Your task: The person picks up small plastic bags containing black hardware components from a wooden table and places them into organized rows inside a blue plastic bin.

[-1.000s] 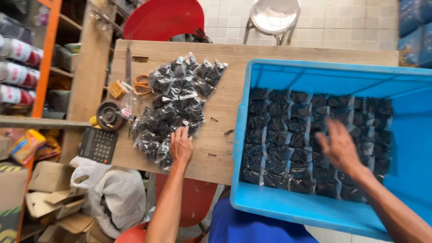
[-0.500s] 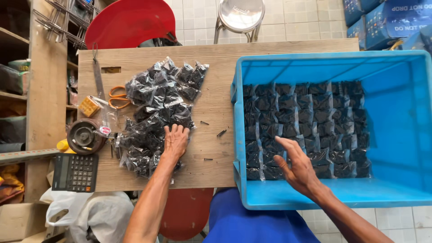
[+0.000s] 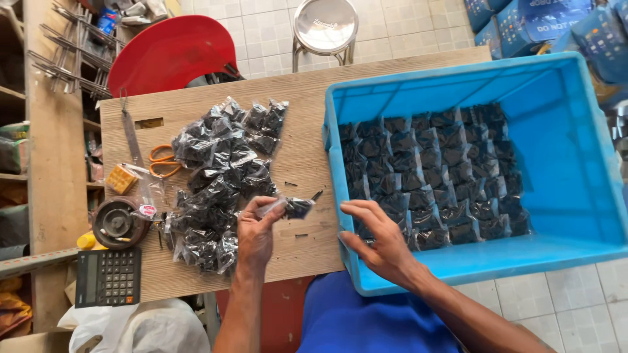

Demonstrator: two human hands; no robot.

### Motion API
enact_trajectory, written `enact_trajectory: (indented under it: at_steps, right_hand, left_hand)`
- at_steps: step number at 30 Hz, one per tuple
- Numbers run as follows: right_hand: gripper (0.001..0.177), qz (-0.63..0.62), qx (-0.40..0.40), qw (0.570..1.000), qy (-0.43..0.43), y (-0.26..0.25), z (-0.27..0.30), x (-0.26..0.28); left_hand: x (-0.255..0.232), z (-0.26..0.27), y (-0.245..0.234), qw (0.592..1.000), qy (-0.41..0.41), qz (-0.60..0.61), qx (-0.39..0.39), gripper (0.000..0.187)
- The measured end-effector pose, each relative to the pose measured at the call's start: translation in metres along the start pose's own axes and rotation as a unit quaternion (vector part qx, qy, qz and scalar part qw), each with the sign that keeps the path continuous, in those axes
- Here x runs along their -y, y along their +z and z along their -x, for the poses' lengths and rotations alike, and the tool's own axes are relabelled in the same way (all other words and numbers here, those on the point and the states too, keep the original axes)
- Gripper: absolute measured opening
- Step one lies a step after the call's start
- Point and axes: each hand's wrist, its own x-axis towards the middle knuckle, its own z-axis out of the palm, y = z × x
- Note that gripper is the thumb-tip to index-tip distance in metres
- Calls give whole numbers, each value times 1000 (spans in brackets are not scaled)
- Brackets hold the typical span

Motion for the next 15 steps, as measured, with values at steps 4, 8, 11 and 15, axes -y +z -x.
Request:
enact_trajectory:
  at_steps: [4, 8, 11, 15]
  right_hand:
    - [76, -124, 31, 987, 95, 11, -7, 5]
    - [42, -295, 5, 933, 208, -19, 0, -16]
    - [40, -443, -10, 867, 226, -66, 13, -28]
    - [30, -337, -43, 905, 256, -114, 27, -73]
  left_hand:
    - [4, 32, 47, 987, -76, 116, 78, 18]
    - [10, 44, 85, 980, -124, 114, 108, 31]
    - [0, 59, 111, 970, -128, 138, 150, 48]
    - [16, 71, 149, 974, -170, 67, 135, 42]
